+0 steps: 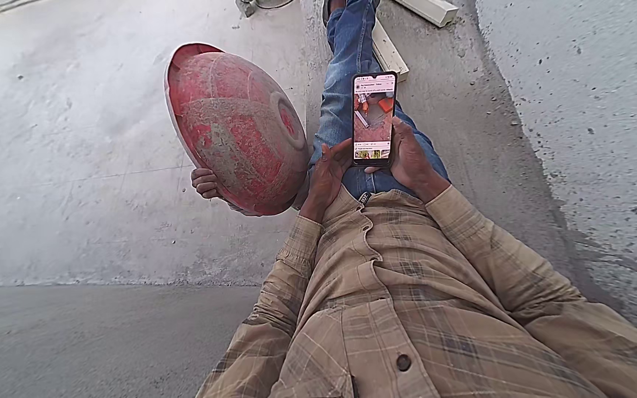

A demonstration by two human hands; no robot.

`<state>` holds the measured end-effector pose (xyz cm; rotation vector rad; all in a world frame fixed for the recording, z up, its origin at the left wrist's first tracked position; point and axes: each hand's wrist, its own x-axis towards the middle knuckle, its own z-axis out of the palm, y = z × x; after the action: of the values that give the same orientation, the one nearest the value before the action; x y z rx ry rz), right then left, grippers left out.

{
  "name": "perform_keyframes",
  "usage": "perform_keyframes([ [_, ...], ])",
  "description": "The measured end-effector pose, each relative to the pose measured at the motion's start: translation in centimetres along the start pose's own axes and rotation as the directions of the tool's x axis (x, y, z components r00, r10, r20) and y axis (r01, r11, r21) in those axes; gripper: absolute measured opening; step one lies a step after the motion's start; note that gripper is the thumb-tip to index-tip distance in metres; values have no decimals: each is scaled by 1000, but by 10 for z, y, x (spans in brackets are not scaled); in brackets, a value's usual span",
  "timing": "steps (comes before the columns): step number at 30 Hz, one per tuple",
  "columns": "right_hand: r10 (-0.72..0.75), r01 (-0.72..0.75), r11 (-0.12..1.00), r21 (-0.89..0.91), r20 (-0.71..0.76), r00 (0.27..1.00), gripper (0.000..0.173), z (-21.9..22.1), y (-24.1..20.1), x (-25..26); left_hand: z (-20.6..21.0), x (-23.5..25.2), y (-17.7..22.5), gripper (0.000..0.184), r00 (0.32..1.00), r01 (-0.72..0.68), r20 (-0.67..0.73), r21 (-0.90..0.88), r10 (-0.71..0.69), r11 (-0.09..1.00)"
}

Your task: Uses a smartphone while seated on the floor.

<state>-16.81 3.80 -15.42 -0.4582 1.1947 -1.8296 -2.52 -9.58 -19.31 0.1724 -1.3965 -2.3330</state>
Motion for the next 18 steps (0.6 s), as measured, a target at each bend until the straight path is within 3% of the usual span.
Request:
perform_keyframes([
  [18, -4, 4, 1000, -11, 3, 1000, 61, -1, 0, 0, 1, -5, 3, 69, 1000, 24, 10, 47, -24, 999],
])
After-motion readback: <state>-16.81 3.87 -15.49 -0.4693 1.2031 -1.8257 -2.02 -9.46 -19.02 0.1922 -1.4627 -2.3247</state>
